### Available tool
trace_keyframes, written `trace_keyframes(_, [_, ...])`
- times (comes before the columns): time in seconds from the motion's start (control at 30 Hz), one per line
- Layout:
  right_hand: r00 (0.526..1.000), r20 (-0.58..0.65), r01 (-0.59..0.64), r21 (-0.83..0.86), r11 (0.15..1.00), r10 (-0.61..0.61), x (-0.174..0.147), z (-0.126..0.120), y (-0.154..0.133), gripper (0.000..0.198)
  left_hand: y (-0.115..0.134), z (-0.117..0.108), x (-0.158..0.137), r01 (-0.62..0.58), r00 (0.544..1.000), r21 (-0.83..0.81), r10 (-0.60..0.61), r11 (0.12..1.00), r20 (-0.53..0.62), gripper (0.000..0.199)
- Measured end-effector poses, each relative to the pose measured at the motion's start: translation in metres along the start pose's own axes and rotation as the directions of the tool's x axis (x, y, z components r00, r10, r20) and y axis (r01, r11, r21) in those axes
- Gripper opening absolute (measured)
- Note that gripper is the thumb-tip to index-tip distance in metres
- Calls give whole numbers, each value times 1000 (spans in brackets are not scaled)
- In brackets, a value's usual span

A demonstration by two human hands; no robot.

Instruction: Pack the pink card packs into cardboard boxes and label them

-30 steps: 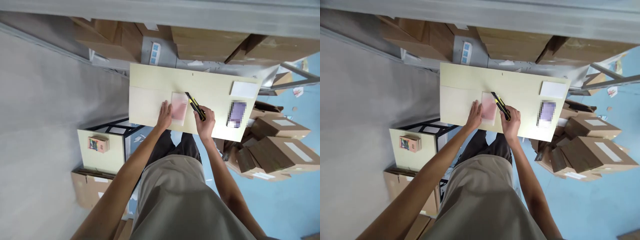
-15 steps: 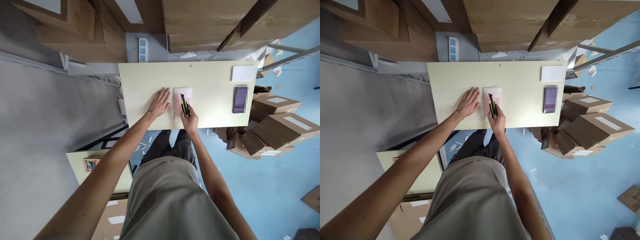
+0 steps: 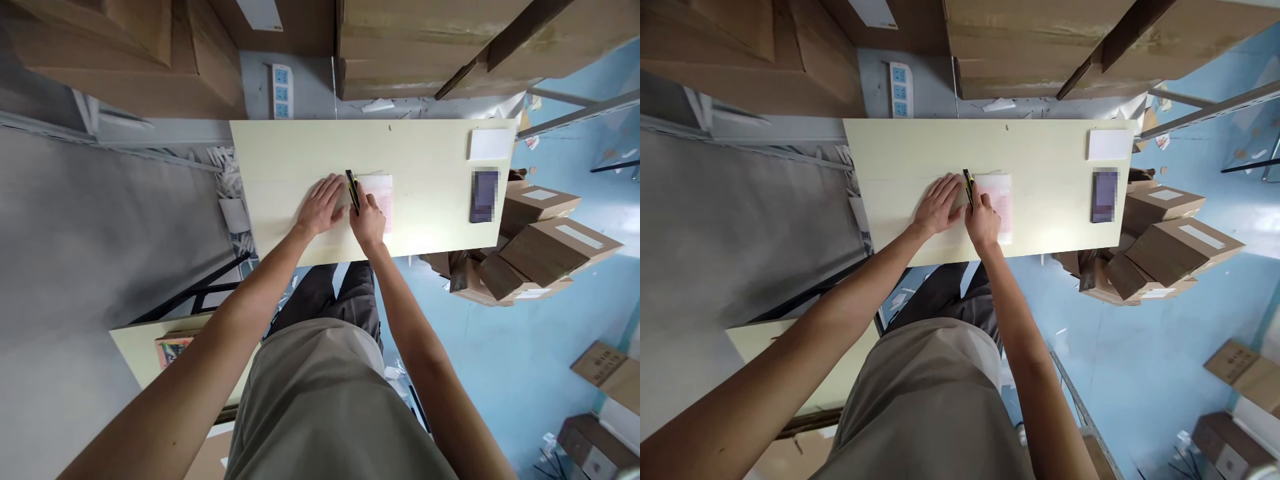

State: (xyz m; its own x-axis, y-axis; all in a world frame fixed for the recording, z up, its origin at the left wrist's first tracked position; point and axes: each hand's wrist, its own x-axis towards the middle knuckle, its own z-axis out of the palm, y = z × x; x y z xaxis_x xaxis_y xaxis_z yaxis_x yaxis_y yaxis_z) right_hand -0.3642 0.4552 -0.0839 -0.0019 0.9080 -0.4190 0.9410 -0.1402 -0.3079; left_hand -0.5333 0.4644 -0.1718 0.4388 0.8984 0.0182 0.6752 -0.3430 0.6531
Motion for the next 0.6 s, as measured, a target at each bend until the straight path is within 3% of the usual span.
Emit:
trace_keyframes(0.33, [999, 44, -1, -120, 993, 7, -32, -4, -2, 73, 0, 1, 0, -12, 999, -75, 10, 997, -31, 71])
trace_keyframes(0.6, [983, 169, -26, -260, 965, 72, -99, 4, 11, 69, -3, 4, -1, -24, 1000, -51, 23, 998, -17, 72])
